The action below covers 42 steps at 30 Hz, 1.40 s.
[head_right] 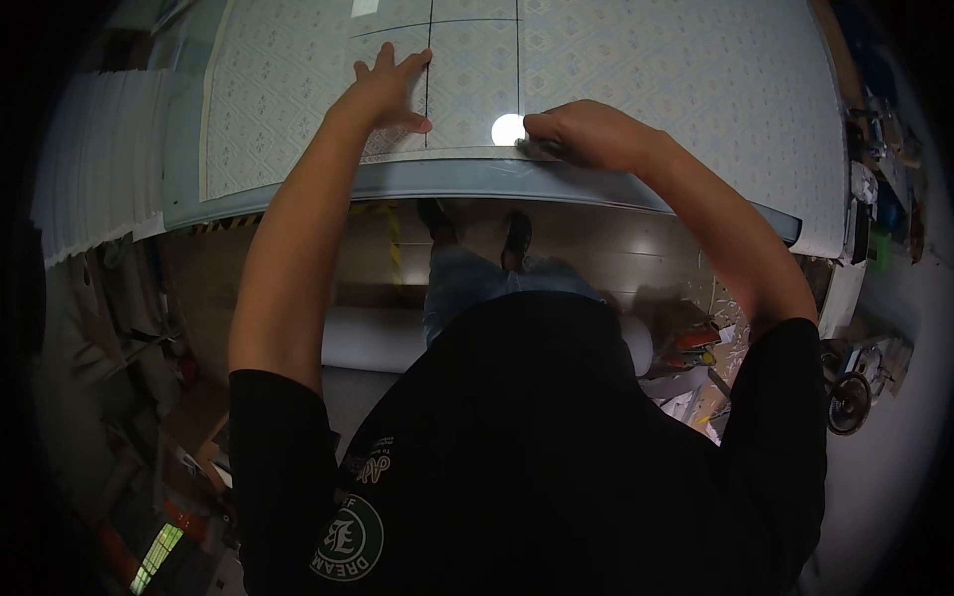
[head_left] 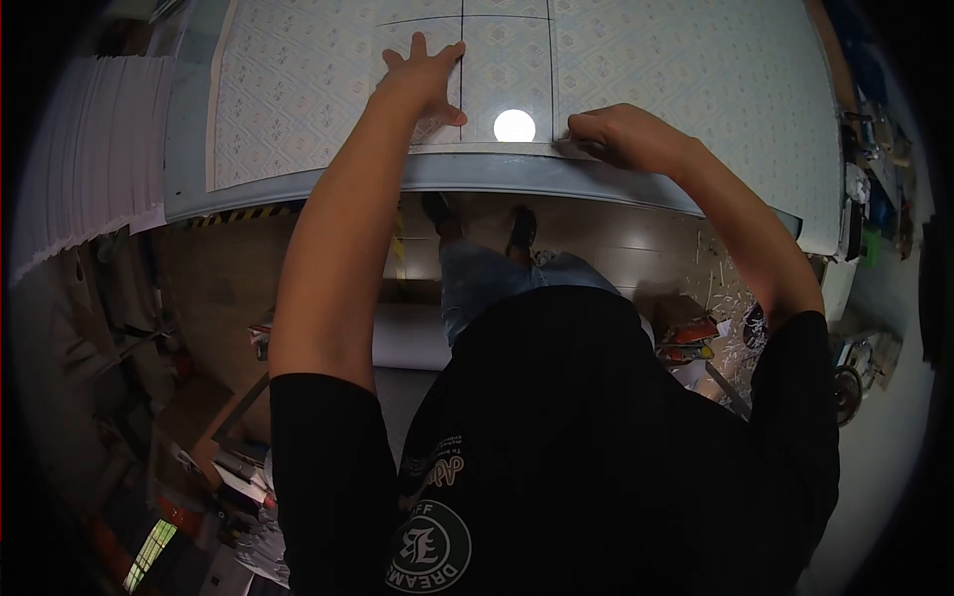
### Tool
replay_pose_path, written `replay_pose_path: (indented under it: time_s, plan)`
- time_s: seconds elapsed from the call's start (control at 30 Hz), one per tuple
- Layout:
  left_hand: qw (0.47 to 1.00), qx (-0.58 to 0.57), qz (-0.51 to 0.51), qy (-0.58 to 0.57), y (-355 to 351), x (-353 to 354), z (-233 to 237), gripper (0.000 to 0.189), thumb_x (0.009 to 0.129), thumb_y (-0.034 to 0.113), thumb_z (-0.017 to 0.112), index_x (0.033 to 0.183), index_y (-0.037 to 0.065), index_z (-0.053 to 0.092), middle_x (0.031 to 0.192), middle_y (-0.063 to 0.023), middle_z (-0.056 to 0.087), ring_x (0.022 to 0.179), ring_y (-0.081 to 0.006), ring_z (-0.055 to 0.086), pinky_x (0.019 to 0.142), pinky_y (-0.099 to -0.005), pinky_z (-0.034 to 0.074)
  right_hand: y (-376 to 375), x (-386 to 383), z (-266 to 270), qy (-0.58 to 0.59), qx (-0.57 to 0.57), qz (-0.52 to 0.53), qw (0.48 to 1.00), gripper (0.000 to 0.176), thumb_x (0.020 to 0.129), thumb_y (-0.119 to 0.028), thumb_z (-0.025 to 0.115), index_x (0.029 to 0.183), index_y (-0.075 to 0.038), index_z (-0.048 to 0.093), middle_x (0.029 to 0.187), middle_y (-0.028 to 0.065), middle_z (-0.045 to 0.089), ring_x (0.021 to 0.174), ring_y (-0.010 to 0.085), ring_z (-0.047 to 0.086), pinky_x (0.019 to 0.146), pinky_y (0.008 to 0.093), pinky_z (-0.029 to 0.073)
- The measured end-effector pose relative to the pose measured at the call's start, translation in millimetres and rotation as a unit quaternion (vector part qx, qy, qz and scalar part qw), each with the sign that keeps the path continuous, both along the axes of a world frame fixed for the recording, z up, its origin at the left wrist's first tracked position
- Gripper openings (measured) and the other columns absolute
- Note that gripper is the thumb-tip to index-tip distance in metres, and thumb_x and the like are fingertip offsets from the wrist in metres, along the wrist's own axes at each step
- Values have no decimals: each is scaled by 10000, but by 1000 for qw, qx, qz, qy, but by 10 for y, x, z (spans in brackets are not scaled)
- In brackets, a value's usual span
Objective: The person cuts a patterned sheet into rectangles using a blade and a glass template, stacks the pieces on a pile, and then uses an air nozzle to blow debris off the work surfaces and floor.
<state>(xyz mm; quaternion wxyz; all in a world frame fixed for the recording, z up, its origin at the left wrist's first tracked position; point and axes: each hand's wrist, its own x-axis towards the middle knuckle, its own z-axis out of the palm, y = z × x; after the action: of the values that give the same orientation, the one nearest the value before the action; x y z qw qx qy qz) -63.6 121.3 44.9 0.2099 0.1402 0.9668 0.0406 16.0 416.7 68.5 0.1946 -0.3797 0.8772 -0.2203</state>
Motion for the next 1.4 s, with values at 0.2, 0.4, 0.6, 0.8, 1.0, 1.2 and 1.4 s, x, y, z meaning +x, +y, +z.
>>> replay_pose_path:
  time_s: [0.2, 0.4, 0.6, 0.8, 1.0, 1.2, 1.4]
  plan:
    - [1000, -7, -3, 1, 12, 7, 8, 1151, 592, 346, 959, 1544, 362, 313, 1650, -211, 133, 1419, -642, 149, 1050, -693, 411, -14, 9, -59, -1, 34, -3, 999, 117, 873, -49, 651, 968, -51, 581, 916, 146, 657, 882, 362, 646, 741, 445, 510]
    - [1000, -9, -9, 8, -9, 13, -17, 1125, 614, 385, 944, 1544, 338, 314, 1647, -208, 144, 1424, -628, 172, 1044, -690, 417, -407, 16, -291, 59, -83, 6, 995, 48, 885, -88, 590, 911, -66, 556, 861, 140, 626, 827, 343, 634, 711, 444, 503]
    - [997, -59, -34, 24, -96, -52, 95, 1086, 592, 429, 940, 1508, 226, 393, 1619, -126, 282, 1361, -468, 395, 1038, -576, 452, -1131, -51, -311, 118, -81, 10, 990, 99, 862, -62, 628, 949, -75, 584, 864, 137, 635, 837, 350, 638, 722, 444, 513]
    - [971, -59, -225, 60, -616, -305, 105, 1087, 559, 244, 942, 1505, 189, 408, 1596, -54, 349, 1345, -374, 426, 1067, -462, 456, -1112, -72, -353, 88, -122, 8, 989, 68, 879, -84, 587, 945, -75, 581, 845, 154, 639, 798, 365, 639, 705, 463, 506]
    - [967, -10, -247, 68, -713, -363, 16, 1130, 539, 260, 954, 1517, 193, 391, 1574, -59, 368, 1355, -353, 409, 1079, -499, 394, -1757, -179, -401, 121, -143, 12, 982, 55, 863, -77, 586, 918, -76, 578, 834, 146, 639, 824, 337, 660, 695, 444, 522]
    - [958, 3, -277, 71, -750, -433, -72, 1117, 566, 314, 945, 1516, 163, 376, 1547, -89, 376, 1350, -349, 413, 1061, -504, 399, -2235, -200, -359, 57, -47, -13, 997, 211, 881, -67, 609, 1091, -59, 624, 954, 138, 705, 870, 348, 690, 756, 420, 561]
    - [956, 27, -289, 44, -763, -462, -62, 1101, 577, 331, 942, 1505, 119, 388, 1537, -104, 385, 1348, -340, 417, 1052, -497, 405, -2307, -160, -344, 8, -99, -64, 993, 131, 892, -112, 550, 1022, -107, 562, 773, 162, 631, 732, 371, 645, 656, 450, 500]
